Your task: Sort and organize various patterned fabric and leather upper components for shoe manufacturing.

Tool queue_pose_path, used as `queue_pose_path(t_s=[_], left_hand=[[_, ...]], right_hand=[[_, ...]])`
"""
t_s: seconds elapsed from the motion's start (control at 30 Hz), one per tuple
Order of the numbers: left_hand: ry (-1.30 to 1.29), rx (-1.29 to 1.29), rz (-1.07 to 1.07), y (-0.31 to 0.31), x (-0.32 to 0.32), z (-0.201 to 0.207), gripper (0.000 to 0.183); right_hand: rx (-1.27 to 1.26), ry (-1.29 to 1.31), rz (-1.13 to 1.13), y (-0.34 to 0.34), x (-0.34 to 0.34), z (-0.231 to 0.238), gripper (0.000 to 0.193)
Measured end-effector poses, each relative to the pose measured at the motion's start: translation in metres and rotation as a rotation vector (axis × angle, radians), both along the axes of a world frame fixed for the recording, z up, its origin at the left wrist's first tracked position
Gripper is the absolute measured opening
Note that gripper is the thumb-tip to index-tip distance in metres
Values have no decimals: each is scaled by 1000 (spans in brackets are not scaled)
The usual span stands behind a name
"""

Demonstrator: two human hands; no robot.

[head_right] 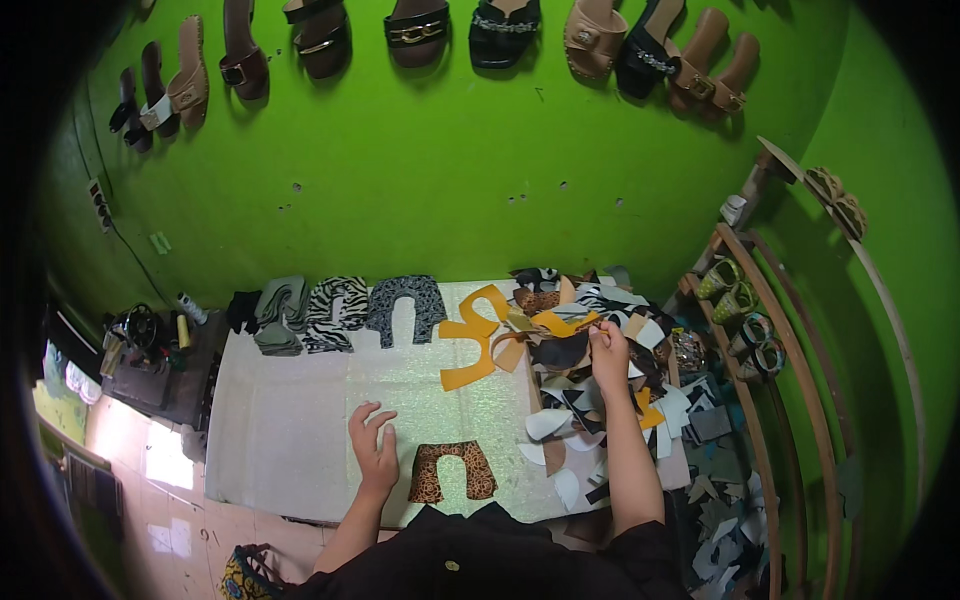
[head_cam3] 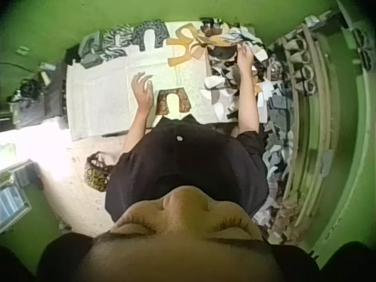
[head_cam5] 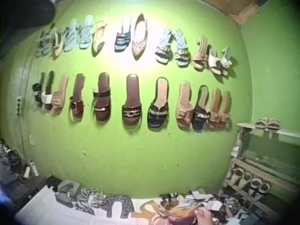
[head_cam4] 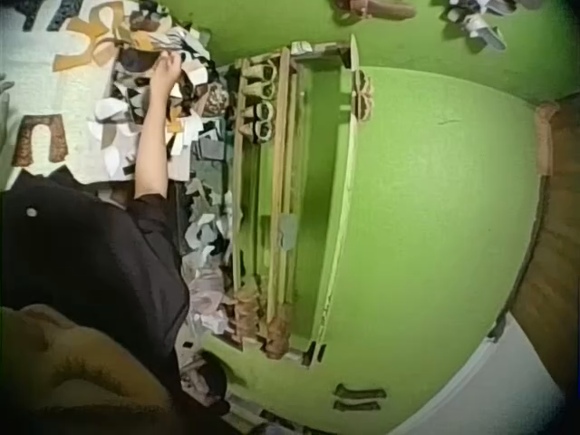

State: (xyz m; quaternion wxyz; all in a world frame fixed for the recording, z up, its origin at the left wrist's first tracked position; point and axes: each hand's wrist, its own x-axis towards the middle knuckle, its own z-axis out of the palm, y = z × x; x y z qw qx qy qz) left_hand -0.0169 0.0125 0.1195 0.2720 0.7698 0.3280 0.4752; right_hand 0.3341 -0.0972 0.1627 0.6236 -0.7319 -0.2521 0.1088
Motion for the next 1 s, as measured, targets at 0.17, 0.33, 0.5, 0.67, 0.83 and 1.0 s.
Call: queue_pose_path(t_s=[0.17, 0.33, 0.5, 0.67, 0.83, 1.0], left_hand=[[-92, -47, -345, -5, 45, 22, 26], [44, 163, -523, -31, 77, 55, 60], [6, -42, -651, -30, 69, 17, 51], [-486, -1085, -560, -20, 33, 10, 57], [-793, -1242, -553, -19, 21, 19, 54], [-941, -1299, -624, -23, 26, 31, 54]], right_hand=[[106, -10, 177, -11, -34, 21, 16], [6, 28, 262, -11, -111, 34, 17], [88, 112, 335, -13, -159, 37, 18], [276, 114, 298, -24, -161, 6, 21], [-174, -332, 281, -22, -177, -12, 28], [-157, -661, 494, -23, -209, 7, 58]])
